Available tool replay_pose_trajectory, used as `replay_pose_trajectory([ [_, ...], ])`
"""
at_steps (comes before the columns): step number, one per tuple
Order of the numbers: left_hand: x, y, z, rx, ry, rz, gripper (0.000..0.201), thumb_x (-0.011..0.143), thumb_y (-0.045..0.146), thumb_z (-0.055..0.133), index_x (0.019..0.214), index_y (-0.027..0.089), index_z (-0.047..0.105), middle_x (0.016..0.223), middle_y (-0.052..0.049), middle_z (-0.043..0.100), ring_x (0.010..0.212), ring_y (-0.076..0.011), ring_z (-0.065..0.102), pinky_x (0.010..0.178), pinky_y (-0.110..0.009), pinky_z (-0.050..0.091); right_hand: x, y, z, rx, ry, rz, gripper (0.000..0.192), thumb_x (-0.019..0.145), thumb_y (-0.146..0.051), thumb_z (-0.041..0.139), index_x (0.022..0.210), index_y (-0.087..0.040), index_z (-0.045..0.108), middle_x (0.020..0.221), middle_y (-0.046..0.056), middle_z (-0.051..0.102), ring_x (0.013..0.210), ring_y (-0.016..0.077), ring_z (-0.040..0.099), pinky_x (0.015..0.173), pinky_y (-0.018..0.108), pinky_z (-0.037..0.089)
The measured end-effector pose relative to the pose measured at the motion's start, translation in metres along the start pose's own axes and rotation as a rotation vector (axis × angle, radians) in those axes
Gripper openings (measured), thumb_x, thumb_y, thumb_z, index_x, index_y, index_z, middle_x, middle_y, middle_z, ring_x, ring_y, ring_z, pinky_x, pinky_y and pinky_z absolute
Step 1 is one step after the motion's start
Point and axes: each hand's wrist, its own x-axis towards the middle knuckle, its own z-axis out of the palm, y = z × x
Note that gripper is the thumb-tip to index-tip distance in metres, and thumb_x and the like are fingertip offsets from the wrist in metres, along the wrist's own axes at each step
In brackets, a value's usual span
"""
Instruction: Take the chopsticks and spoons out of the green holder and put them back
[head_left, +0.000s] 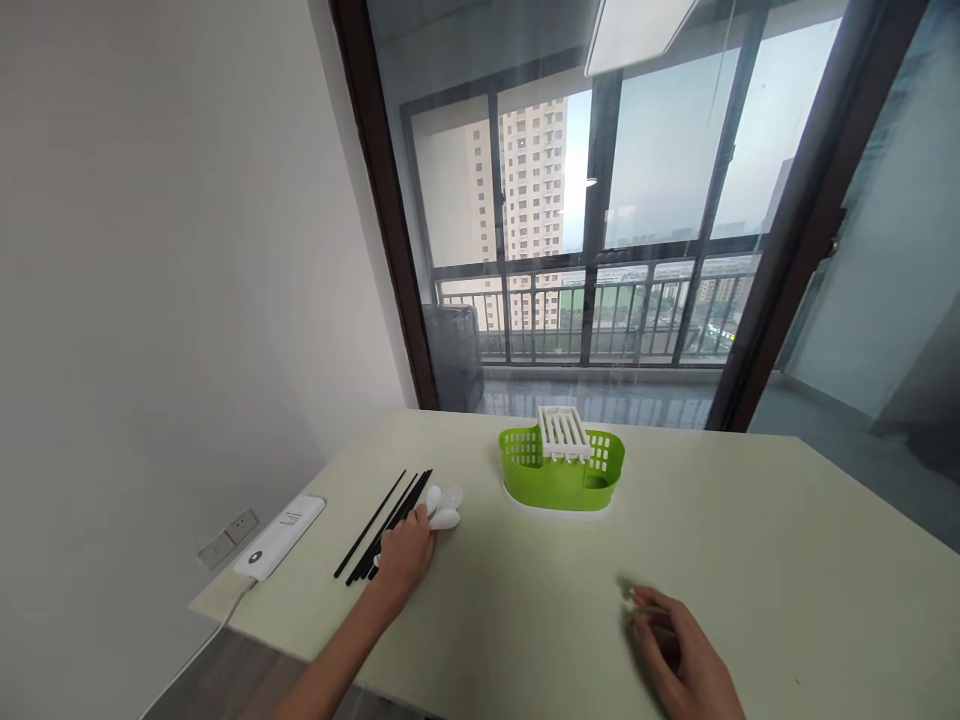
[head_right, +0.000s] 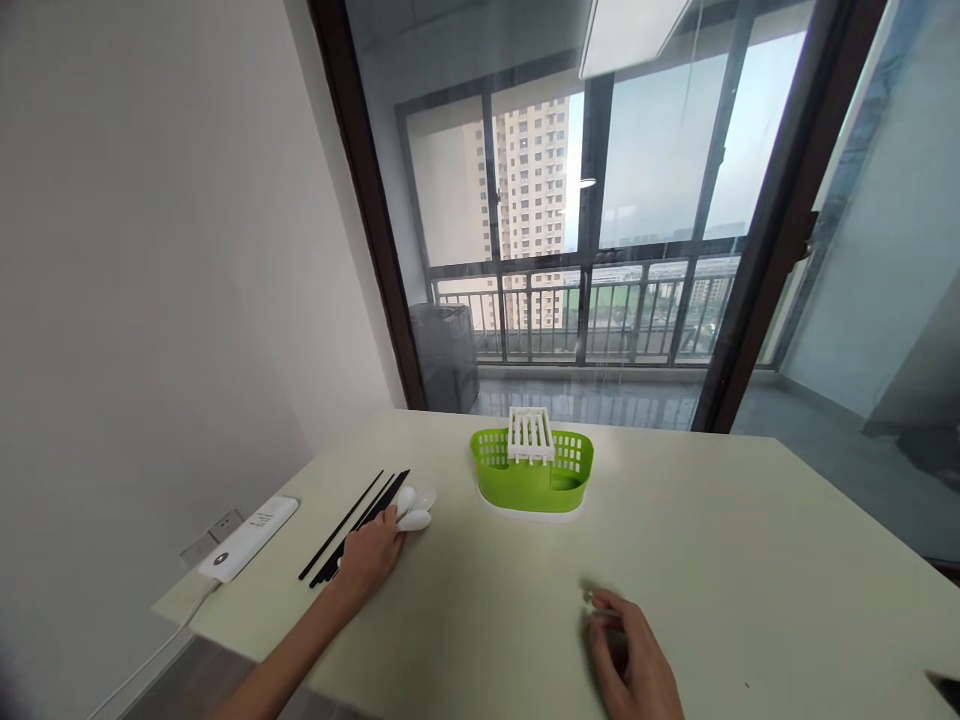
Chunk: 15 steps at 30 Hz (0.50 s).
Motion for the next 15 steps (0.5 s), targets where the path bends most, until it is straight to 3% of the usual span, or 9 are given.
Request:
replay_pose_trajectory([
  [5,-0.002,0.000,-0.004,0.007,0.007,0.005,0.027,0.097,0.017,0.046,0.121,0.011,0.058,0.108,-0.019,0.069,0.102,-0.0304,0.069,0.077,-0.034,0.052,0.001,0.010,-0.003,-0.009,-0.021,0.034,0.053,0.083,-0.060,0.064,0.119,-0.021,0.065,0.115,0.012,0.073,0.096,0.0259,0.073,0.077,0.033,0.061],
  [15,-0.004,0.000,-0.019,0.067,-0.050,0.028,0.027,0.093,0.019,0.055,0.119,0.014,0.061,0.111,-0.018,0.070,0.103,-0.0329,0.069,0.081,-0.038,0.052,0.001,-0.001,-0.003,0.018,-0.010,0.021,0.052,0.083,-0.062,0.063,0.115,-0.021,0.067,0.108,0.012,0.075,0.091,0.0250,0.073,0.073,0.032,0.061],
])
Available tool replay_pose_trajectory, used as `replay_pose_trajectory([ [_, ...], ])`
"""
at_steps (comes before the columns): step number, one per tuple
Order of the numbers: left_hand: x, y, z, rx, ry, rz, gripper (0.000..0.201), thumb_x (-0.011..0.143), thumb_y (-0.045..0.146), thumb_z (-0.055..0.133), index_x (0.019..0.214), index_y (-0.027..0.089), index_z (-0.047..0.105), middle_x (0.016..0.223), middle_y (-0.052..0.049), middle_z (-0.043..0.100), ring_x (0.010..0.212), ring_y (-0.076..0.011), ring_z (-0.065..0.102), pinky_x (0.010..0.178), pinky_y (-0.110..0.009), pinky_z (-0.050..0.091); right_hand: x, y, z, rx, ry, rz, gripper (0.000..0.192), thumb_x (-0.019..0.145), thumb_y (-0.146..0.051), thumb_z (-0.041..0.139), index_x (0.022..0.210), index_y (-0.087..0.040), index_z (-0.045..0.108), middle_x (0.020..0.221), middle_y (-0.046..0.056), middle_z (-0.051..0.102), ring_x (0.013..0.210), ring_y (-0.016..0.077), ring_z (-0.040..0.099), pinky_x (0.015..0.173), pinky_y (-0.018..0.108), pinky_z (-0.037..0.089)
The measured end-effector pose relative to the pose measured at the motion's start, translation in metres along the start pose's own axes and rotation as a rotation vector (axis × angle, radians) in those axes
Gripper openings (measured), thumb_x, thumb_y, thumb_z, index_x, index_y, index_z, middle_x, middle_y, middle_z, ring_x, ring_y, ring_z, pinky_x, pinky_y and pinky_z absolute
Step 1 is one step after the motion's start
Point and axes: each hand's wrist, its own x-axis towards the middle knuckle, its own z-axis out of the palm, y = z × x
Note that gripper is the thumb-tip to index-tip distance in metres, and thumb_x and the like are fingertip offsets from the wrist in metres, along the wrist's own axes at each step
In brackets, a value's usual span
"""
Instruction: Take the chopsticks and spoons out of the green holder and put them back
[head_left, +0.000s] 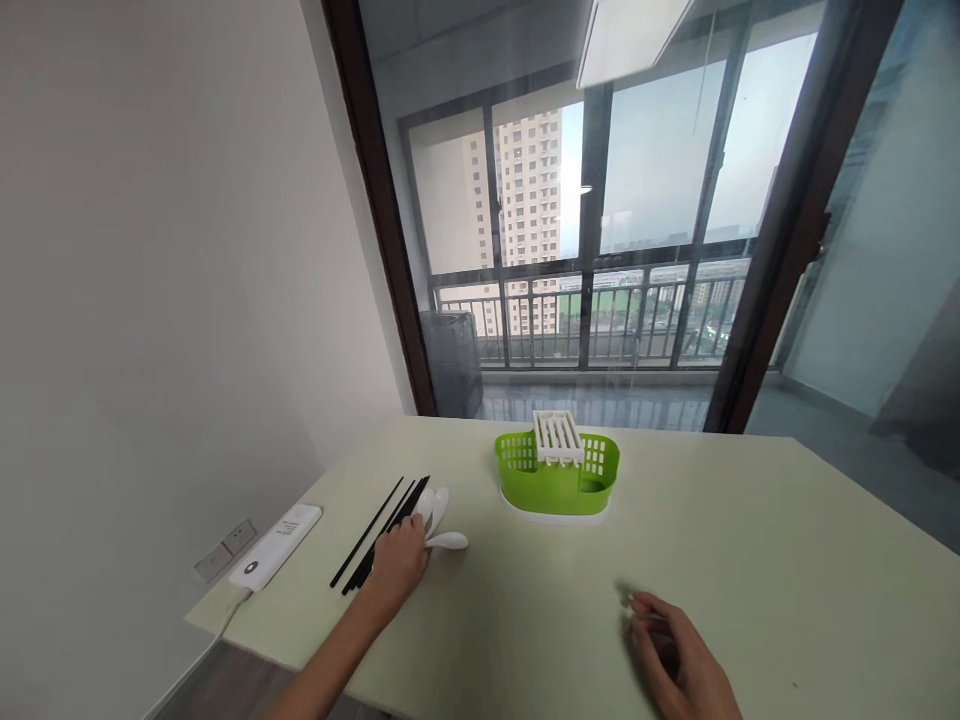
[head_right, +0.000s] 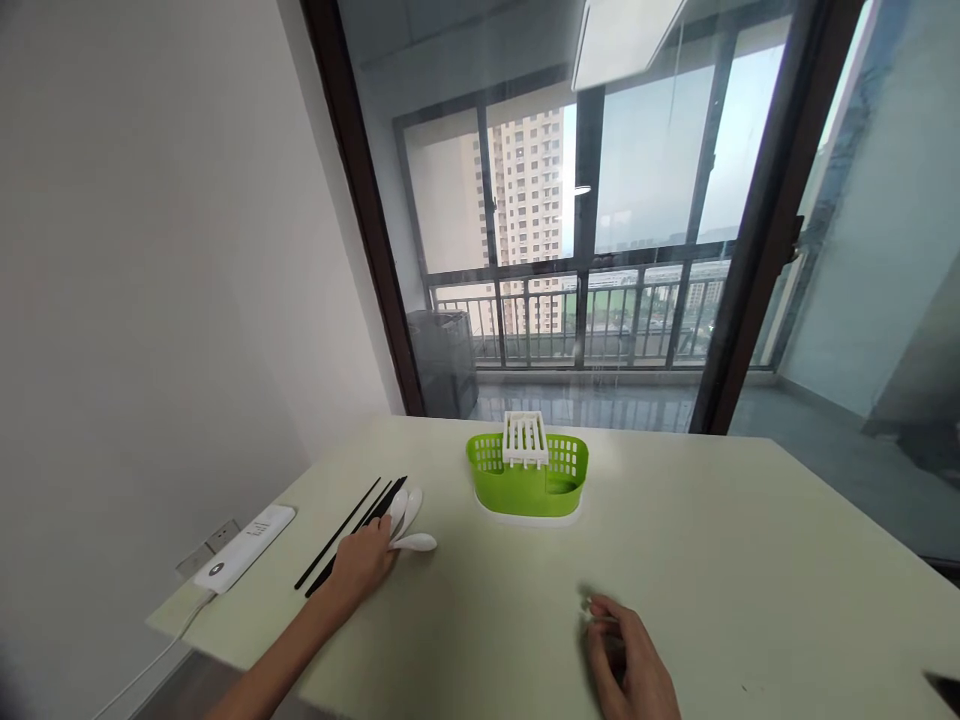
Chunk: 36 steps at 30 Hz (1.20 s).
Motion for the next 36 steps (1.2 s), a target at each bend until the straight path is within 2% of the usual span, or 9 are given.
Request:
replay_pose_trajectory([
  [3,-0.001,-0.001,-0.007,0.005,-0.045,0.013,0.030,0.096,0.029,0.057,0.122,0.015,0.060,0.114,-0.018,0.069,0.105,-0.0326,0.069,0.080,-0.036,0.053,-0.002,-0.006,0.002,0.007,0.029,0.003,0.051,0.083,-0.063,0.062,0.113,-0.022,0.066,0.109,0.011,0.074,0.090,0.0248,0.073,0.073,0.032,0.060],
  [6,-0.001,0.001,-0.010,0.022,-0.030,0.024,0.032,0.098,0.034,0.055,0.124,0.015,0.060,0.118,-0.018,0.068,0.106,-0.0321,0.069,0.079,-0.034,0.053,-0.006,-0.012,0.007,0.029,0.087,0.007,0.051,0.086,-0.064,0.057,0.115,-0.023,0.064,0.107,0.010,0.074,0.090,0.0245,0.071,0.075,0.034,0.058],
  [15,0.000,0.002,-0.010,0.028,0.015,0.026,0.030,0.099,0.034,0.052,0.121,0.015,0.061,0.115,-0.017,0.069,0.100,-0.0303,0.070,0.080,-0.034,0.053,-0.010,-0.022,0.011,0.056,0.120,0.006,0.050,0.089,-0.065,0.053,0.114,-0.023,0.063,0.104,0.010,0.073,0.087,0.0240,0.070,0.071,0.033,0.056],
  [20,-0.001,0.001,-0.013,0.055,0.060,0.065,0.024,0.101,0.026,0.049,0.114,0.013,0.063,0.112,-0.016,0.067,0.097,-0.0302,0.071,0.080,-0.037,0.051,-0.010,-0.023,0.012,0.061,0.135,0.000,0.052,0.089,-0.066,0.052,0.114,-0.022,0.064,0.100,0.008,0.073,0.082,0.0217,0.070,0.068,0.031,0.055],
  [27,-0.001,0.000,-0.007,0.080,0.134,0.105,0.022,0.102,0.025,0.048,0.106,0.015,0.068,0.113,-0.015,0.069,0.107,-0.0310,0.066,0.087,-0.039,0.048,-0.011,-0.024,0.010,0.045,0.100,0.014,0.048,0.091,-0.063,0.051,0.116,-0.024,0.062,0.107,0.008,0.072,0.085,0.0211,0.069,0.072,0.032,0.055],
  [30,0.002,-0.003,-0.006,0.087,0.164,0.107,0.024,0.102,0.026,0.047,0.106,0.016,0.069,0.113,-0.015,0.070,0.109,-0.0312,0.066,0.090,-0.040,0.047,-0.011,-0.024,0.010,0.044,0.113,0.015,0.048,0.090,-0.063,0.052,0.115,-0.024,0.063,0.104,0.007,0.073,0.085,0.0215,0.069,0.072,0.032,0.055],
  [36,0.009,-0.008,-0.033,0.045,0.180,0.039,0.027,0.104,0.029,0.044,0.104,0.017,0.068,0.112,-0.013,0.070,0.107,-0.0281,0.066,0.090,-0.038,0.046,-0.011,-0.025,0.011,0.048,0.135,0.015,0.049,0.089,-0.064,0.052,0.113,-0.024,0.064,0.099,0.008,0.073,0.080,0.0211,0.069,0.068,0.031,0.055],
])
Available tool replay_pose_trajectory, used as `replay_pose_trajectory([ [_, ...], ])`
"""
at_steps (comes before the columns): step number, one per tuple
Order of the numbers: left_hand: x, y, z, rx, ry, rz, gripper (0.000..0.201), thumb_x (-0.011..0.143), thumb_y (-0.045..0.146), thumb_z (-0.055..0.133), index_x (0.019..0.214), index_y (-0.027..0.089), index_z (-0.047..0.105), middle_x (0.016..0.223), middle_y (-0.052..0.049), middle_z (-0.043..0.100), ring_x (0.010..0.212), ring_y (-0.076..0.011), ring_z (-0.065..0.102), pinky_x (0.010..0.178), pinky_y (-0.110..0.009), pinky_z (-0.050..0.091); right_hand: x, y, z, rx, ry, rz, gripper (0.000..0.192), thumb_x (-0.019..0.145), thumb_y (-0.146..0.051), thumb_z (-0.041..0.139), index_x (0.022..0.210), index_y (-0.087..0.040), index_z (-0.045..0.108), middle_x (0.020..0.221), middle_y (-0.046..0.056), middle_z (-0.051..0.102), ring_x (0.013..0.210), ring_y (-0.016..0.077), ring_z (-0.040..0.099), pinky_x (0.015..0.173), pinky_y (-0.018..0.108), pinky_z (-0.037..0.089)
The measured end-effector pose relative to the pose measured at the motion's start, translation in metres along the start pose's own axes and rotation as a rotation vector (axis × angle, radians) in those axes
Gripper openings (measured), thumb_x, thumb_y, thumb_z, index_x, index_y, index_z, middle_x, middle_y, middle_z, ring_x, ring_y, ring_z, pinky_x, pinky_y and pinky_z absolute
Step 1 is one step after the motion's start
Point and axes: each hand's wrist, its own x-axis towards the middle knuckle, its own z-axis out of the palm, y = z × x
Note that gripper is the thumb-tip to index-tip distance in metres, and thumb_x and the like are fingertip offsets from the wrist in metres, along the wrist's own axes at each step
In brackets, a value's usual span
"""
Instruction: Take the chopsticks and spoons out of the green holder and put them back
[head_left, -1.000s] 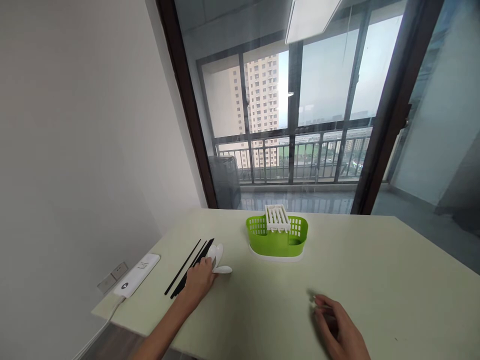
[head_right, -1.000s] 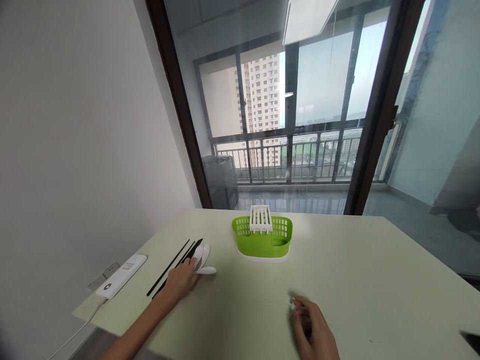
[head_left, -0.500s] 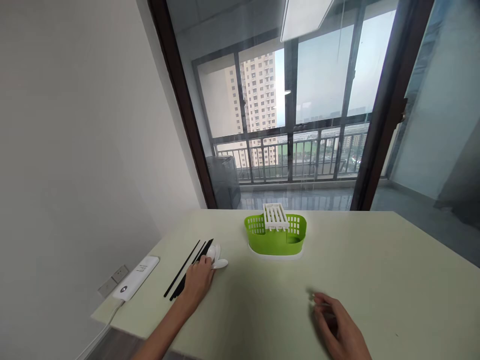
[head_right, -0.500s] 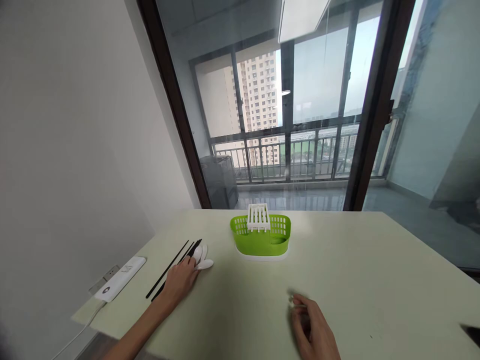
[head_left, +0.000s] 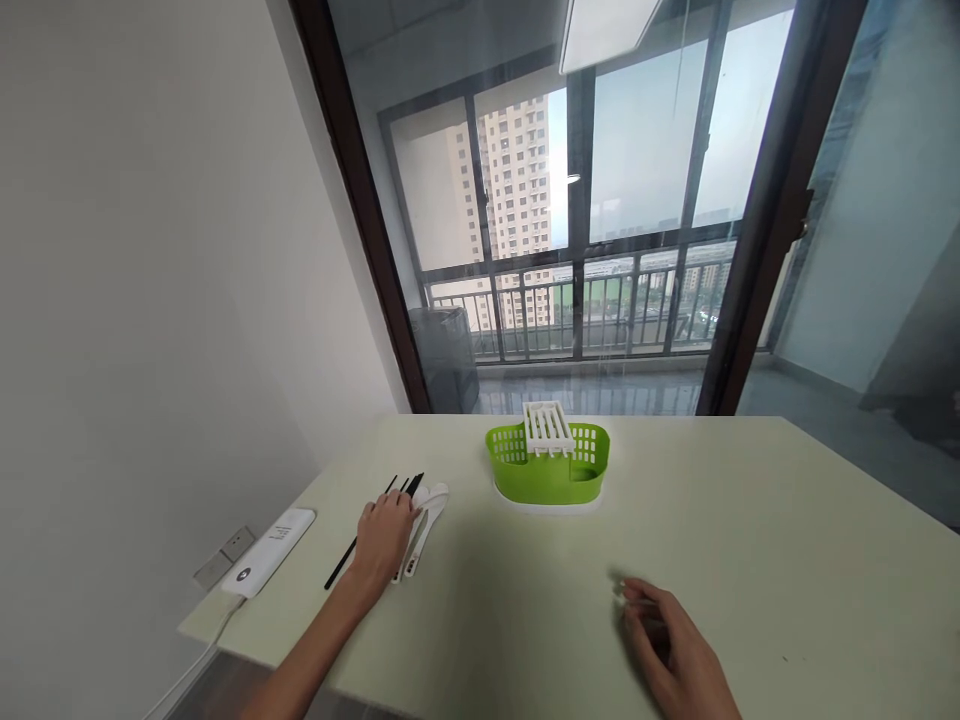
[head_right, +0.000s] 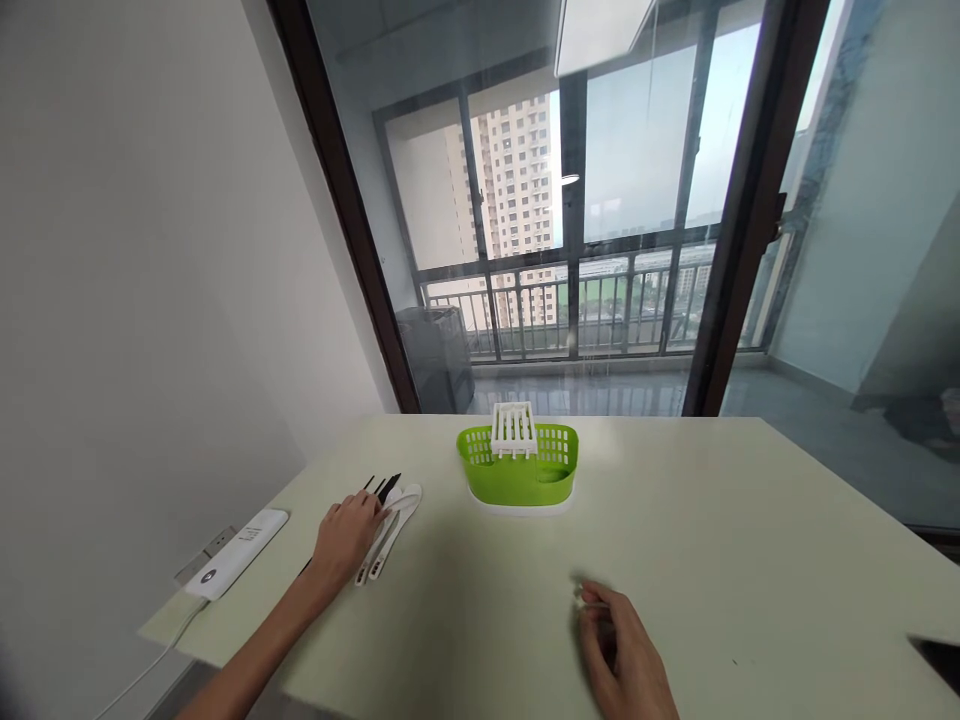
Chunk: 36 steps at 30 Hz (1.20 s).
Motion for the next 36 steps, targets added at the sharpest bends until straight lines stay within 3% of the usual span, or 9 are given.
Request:
replay_pose_trajectory([
  [4,0.005,0.009,-0.012,-0.140,-0.076,0.007,0.032,0.104,0.039,0.044,0.101,0.018,0.068,0.109,-0.011,0.071,0.099,-0.0259,0.069,0.082,-0.034,0.047,0.000,0.001,-0.001,-0.008,-0.004,0.000,0.049,0.089,-0.065,0.052,0.114,-0.024,0.064,0.103,0.008,0.073,0.081,0.0208,0.069,0.068,0.031,0.055],
  [10,0.010,0.030,0.009,-0.113,-0.245,0.025,0.039,0.104,0.040,0.041,0.098,0.014,0.070,0.104,-0.017,0.072,0.100,-0.0329,0.071,0.078,-0.037,0.051,0.000,0.002,-0.003,-0.019,-0.038,-0.008,0.048,0.091,-0.063,0.051,0.115,-0.023,0.063,0.104,0.008,0.073,0.083,0.0209,0.069,0.071,0.031,0.054],
  [18,0.011,0.036,0.026,-0.048,-0.271,0.044,0.039,0.105,0.035,0.035,0.106,0.013,0.067,0.106,-0.019,0.072,0.101,-0.0331,0.072,0.081,-0.040,0.053,-0.001,0.000,-0.003,-0.021,-0.042,0.007,0.047,0.091,-0.063,0.051,0.115,-0.024,0.063,0.107,0.008,0.073,0.084,0.0207,0.069,0.071,0.031,0.055],
  [25,0.016,0.036,0.014,-0.024,-0.225,0.084,0.029,0.102,0.029,0.046,0.100,0.012,0.069,0.098,-0.018,0.073,0.097,-0.0333,0.071,0.080,-0.041,0.052,0.001,0.004,-0.003,-0.018,-0.050,0.002,0.046,0.090,-0.062,0.052,0.113,-0.025,0.064,0.104,0.006,0.073,0.086,0.0206,0.070,0.074,0.032,0.055],
  [28,0.025,0.042,-0.014,-0.039,-0.117,0.117,0.027,0.103,0.030,0.045,0.111,0.013,0.065,0.109,-0.017,0.070,0.106,-0.0318,0.067,0.088,-0.042,0.050,0.001,0.005,-0.002,-0.012,-0.047,-0.013,0.046,0.091,-0.062,0.052,0.114,-0.024,0.064,0.104,0.007,0.073,0.086,0.0209,0.070,0.074,0.032,0.056],
  [30,0.031,0.057,-0.041,-0.117,0.075,0.175,0.029,0.104,0.033,0.044,0.114,0.015,0.064,0.115,-0.015,0.068,0.112,-0.0303,0.062,0.094,-0.043,0.048,0.001,0.005,-0.002,-0.014,-0.042,-0.010,0.047,0.090,-0.062,0.052,0.114,-0.023,0.065,0.103,0.008,0.073,0.084,0.0210,0.070,0.072,0.031,0.056],
  [33,0.035,0.099,-0.079,-0.347,0.408,0.332,0.031,0.103,0.039,0.045,0.119,0.019,0.062,0.123,-0.014,0.064,0.116,-0.0286,0.058,0.100,-0.044,0.046,0.001,0.006,-0.002,-0.014,-0.026,-0.003,0.049,0.089,-0.063,0.053,0.114,-0.023,0.065,0.103,0.008,0.074,0.086,0.0219,0.070,0.074,0.032,0.057],
  [36,0.035,0.149,-0.094,-0.462,0.541,0.457,0.047,0.101,0.049,0.048,0.138,0.019,0.052,0.143,-0.015,0.056,0.133,-0.0310,0.048,0.111,-0.049,0.039,0.002,0.009,-0.004,-0.016,-0.050,-0.014,0.050,0.089,-0.063,0.055,0.114,-0.022,0.065,0.104,0.009,0.074,0.090,0.0229,0.071,0.079,0.033,0.057],
])
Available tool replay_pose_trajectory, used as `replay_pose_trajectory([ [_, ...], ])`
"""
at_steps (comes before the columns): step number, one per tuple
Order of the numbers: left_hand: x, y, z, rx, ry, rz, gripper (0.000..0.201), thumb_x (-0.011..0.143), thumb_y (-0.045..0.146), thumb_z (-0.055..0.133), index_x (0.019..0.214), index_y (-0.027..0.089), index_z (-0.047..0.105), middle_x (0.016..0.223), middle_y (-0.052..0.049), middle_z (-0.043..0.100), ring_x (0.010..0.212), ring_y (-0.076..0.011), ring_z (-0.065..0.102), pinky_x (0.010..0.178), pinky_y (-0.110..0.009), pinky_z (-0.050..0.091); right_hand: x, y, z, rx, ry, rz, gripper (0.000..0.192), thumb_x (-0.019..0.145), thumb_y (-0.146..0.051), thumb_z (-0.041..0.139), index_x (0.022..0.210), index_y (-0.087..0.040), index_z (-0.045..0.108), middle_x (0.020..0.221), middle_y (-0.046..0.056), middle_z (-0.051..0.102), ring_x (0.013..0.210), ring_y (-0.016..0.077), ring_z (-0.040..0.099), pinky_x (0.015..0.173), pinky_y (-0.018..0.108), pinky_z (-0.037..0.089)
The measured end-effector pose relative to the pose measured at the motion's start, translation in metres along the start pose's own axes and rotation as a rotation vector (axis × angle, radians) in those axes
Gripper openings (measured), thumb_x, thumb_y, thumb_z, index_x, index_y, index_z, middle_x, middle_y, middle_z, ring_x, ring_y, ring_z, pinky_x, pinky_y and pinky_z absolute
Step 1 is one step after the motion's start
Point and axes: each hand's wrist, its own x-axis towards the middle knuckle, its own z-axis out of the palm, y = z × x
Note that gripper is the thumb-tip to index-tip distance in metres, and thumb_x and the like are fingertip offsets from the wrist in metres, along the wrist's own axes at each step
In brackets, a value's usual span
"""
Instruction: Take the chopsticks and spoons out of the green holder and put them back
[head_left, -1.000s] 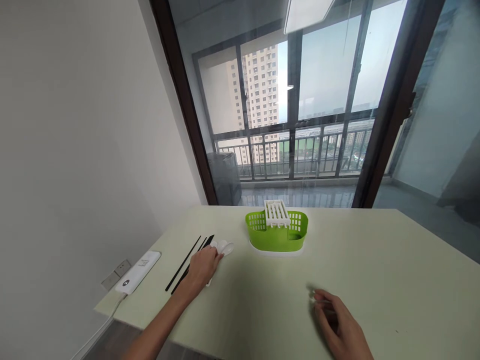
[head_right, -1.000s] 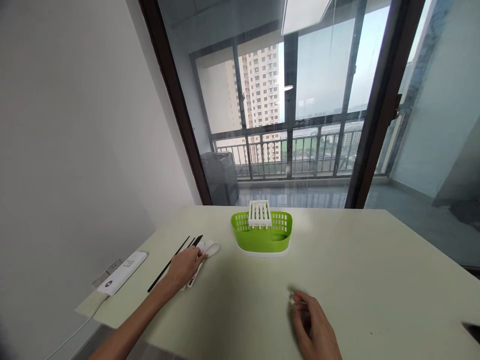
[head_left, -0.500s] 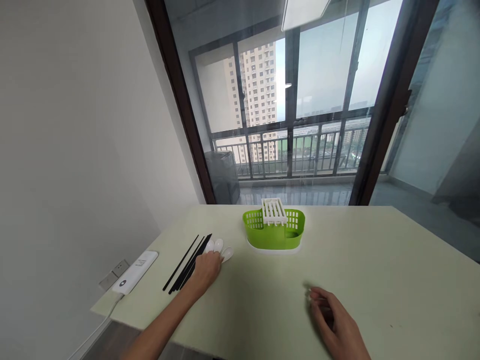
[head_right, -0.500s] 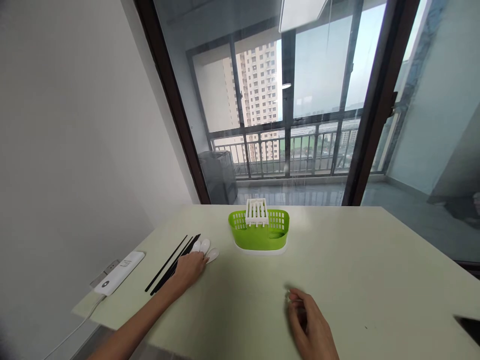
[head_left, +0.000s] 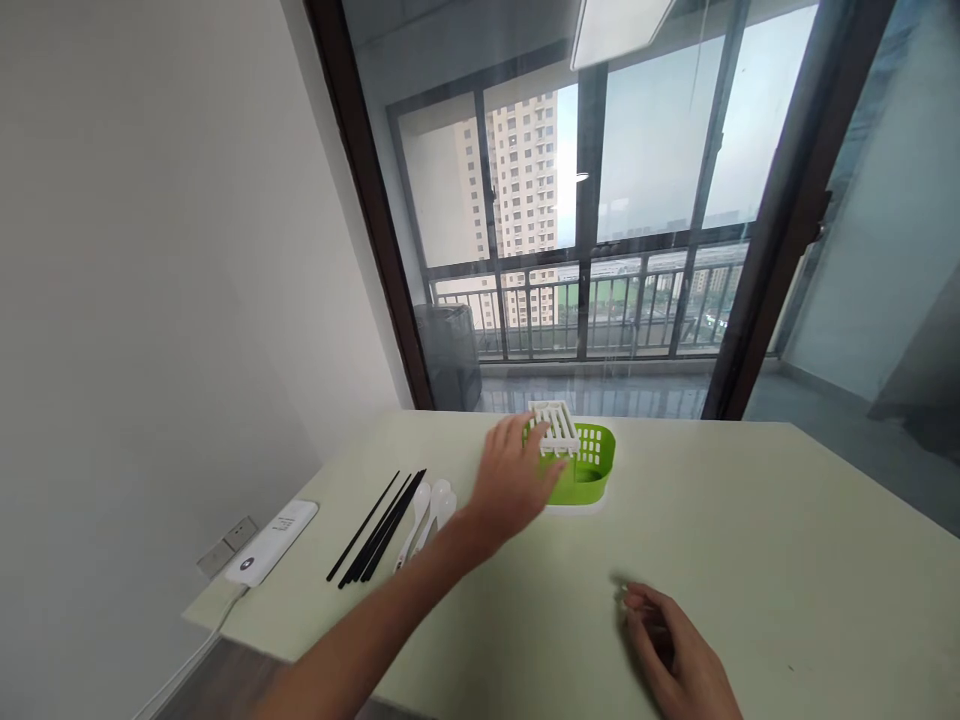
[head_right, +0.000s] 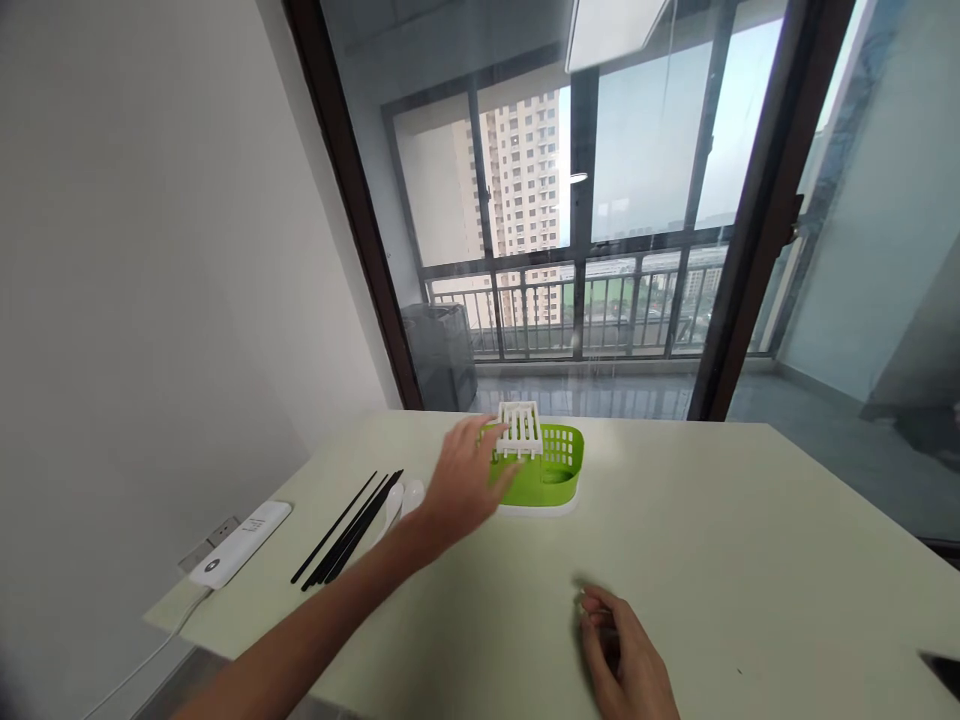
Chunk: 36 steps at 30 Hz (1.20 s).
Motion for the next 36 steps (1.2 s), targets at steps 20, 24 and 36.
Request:
replay_pose_trajectory([
  [20,0.005,-0.195,-0.001,0.261,-0.293,-0.226,0.042,0.100,0.031,0.043,0.137,0.016,0.054,0.147,-0.012,0.058,0.127,-0.0280,0.055,0.110,-0.041,0.036,-0.006,-0.012,-0.005,-0.076,-0.032,0.004,0.050,0.093,-0.063,0.049,0.118,-0.023,0.064,0.103,0.009,0.074,0.089,0.0226,0.071,0.076,0.032,0.058],
  [24,-0.008,-0.214,-0.007,0.276,-0.305,-0.265,0.046,0.101,0.028,0.038,0.145,0.016,0.046,0.151,-0.012,0.054,0.126,-0.0280,0.056,0.109,-0.041,0.036,-0.005,-0.012,-0.005,-0.064,-0.027,-0.004,0.050,0.093,-0.063,0.049,0.117,-0.022,0.065,0.100,0.008,0.075,0.087,0.0221,0.072,0.076,0.032,0.058],
  [36,-0.036,-0.190,-0.027,0.254,-0.147,-0.220,0.050,0.102,0.026,0.030,0.150,0.017,0.042,0.164,-0.008,0.036,0.155,-0.0278,0.018,0.124,-0.048,0.020,-0.003,-0.009,-0.006,-0.078,-0.057,-0.014,0.046,0.093,-0.061,0.049,0.113,-0.023,0.066,0.101,0.008,0.075,0.083,0.0208,0.072,0.071,0.030,0.059],
])
